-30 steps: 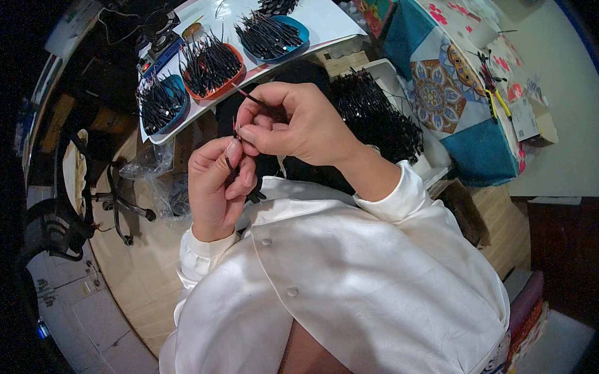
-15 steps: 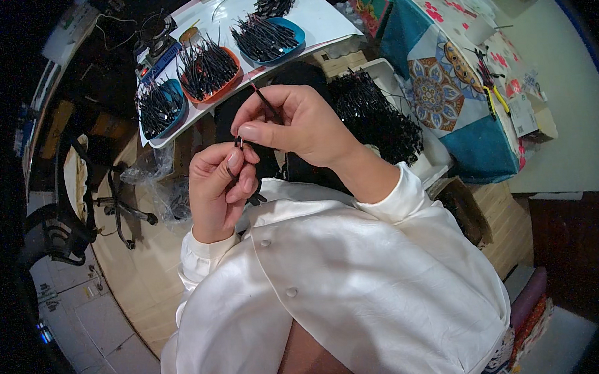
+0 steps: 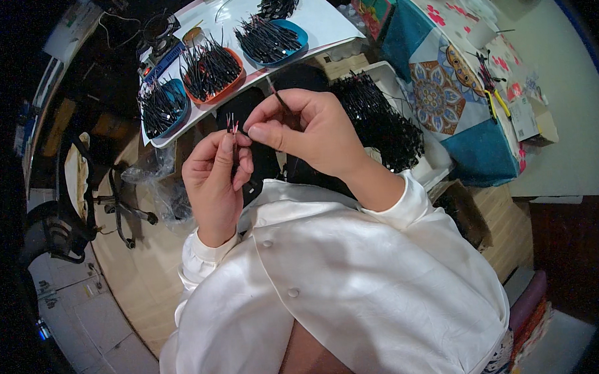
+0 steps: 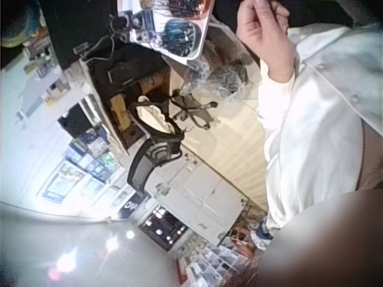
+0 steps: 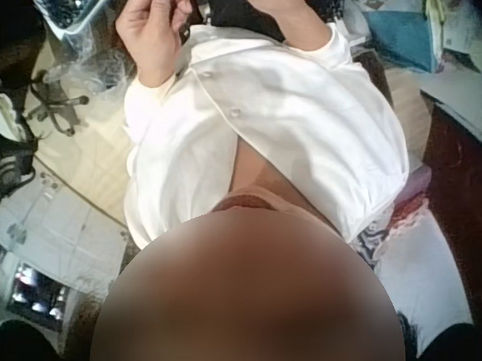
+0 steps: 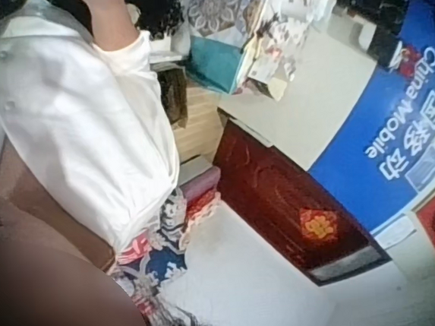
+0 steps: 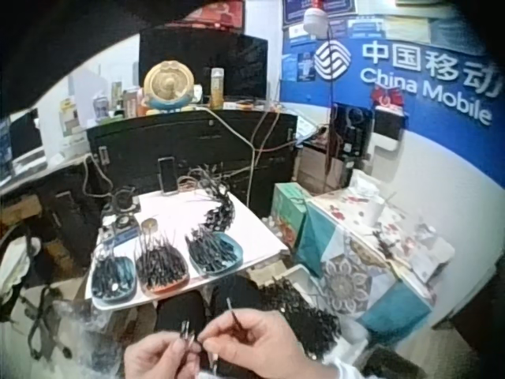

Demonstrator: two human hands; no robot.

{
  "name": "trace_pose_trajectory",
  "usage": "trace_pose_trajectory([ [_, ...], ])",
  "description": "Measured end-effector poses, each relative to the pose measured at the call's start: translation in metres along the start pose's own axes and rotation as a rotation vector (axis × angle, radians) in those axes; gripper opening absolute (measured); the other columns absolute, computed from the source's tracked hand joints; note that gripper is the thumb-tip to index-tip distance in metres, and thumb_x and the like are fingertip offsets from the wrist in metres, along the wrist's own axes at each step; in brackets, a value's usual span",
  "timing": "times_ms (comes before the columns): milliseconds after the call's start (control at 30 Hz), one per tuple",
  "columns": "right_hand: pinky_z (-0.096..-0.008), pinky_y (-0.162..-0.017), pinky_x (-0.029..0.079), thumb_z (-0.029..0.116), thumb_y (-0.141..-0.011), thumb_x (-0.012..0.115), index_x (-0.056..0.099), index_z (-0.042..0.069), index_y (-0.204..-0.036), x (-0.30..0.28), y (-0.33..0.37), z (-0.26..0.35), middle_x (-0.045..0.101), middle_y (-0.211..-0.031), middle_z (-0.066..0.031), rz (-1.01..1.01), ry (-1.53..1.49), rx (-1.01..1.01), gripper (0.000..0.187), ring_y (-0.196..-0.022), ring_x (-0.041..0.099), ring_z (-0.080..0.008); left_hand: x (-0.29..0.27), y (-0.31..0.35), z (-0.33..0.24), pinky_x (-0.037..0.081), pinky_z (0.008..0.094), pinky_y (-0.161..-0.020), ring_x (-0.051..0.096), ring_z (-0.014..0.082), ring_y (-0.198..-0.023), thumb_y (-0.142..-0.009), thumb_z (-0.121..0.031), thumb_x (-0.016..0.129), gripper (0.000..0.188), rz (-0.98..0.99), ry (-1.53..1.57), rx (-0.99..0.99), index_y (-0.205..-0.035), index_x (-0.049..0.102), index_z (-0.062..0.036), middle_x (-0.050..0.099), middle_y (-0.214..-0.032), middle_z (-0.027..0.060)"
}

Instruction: The person repeatedly picks up black wire-like components from trays, twists or joins them by hand, and places the finished pieces into a small device on the table. The process is continuous and repetitive.

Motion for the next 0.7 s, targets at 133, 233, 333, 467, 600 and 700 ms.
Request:
trace_pose_trajectory([
  [133, -0.0168, -0.064, 0.047, 0.006, -0.085, 0.07, 0.066, -0.003, -0.095, 0.005, 0.003, 0.002, 0.066, -0.084, -0.0028, 0.046, -0.09, -0.008, 0.014, -0.071, 0.059, -0.0039, 0.001, 0.0, 0.0, 0.03, 0.0162, -0.047, 0.045, 0.0036, -0.055, -0.097, -0.012, 0.056, 0.02, -0.045, -0.142, 0.059, -0.101, 0.063, 0.0061, 0.06, -0.071, 0.0058],
  [233, -0.0161, -0.061, 0.046, 0.006, -0.085, 0.07, 0.064, -0.001, -0.092, 0.004, 0.001, -0.001, 0.065, -0.08, -0.0007, 0.03, -0.069, -0.007, 0.011, -0.069, 0.057, -0.0027, 0.004, 0.001, -0.002, 0.03, 0.0162, -0.047, 0.044, 0.0033, -0.054, -0.097, -0.012, 0.056, 0.02, -0.041, -0.183, 0.076, -0.102, 0.063, 0.0059, 0.06, -0.07, 0.0055],
  [333, -0.0166, -0.06, 0.046, 0.004, -0.085, 0.069, 0.062, 0.0, -0.088, 0.002, -0.001, 0.001, 0.064, -0.078, 0.0, -0.009, -0.116, -0.078, 0.008, -0.068, 0.057, -0.0022, 0.005, 0.003, -0.003, 0.029, 0.0163, -0.047, 0.043, 0.0032, -0.053, -0.097, -0.012, 0.056, 0.02, -0.028, -0.172, 0.068, -0.102, 0.063, 0.0058, 0.061, -0.07, 0.0056],
  [467, -0.0167, -0.058, 0.044, 0.004, -0.085, 0.068, 0.06, 0.003, -0.086, 0.002, -0.001, -0.004, 0.064, -0.079, -0.0012, -0.041, -0.136, -0.132, 0.008, -0.067, 0.056, -0.0019, 0.005, 0.003, 0.0, 0.029, 0.0167, -0.047, 0.042, 0.0031, -0.053, -0.097, -0.013, 0.055, 0.021, -0.024, -0.156, 0.035, -0.1, 0.063, 0.0056, 0.06, -0.07, 0.0054],
  [600, -0.0158, -0.048, 0.037, 0.006, -0.086, 0.065, 0.056, 0.006, -0.085, 0.009, -0.001, -0.025, 0.062, -0.077, -0.002, 0.041, -0.513, 0.042, 0.009, -0.058, 0.049, -0.0015, 0.006, 0.0, 0.007, 0.028, 0.0171, -0.047, 0.039, 0.0035, -0.053, -0.097, -0.012, 0.055, 0.02, 0.01, -0.008, -0.015, -0.098, 0.063, 0.0053, 0.059, -0.069, 0.005],
  [700, -0.0155, -0.043, 0.029, 0.01, -0.088, 0.064, 0.055, 0.008, -0.085, 0.021, 0.001, -0.046, 0.058, -0.074, -0.0012, 0.123, -0.794, 0.309, 0.009, -0.054, 0.043, -0.0014, 0.008, -0.001, 0.011, 0.028, 0.0172, -0.047, 0.037, 0.0041, -0.052, -0.097, -0.012, 0.055, 0.019, 0.047, 0.094, -0.036, -0.096, 0.062, 0.0051, 0.058, -0.07, 0.0054],
])
Point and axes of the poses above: each hand's wrist, its own y-axis away from the middle knuckle, its own x-axis out of the palm, z = x × y, the point moved 9 cm from there along -y, towards the middle knuckle
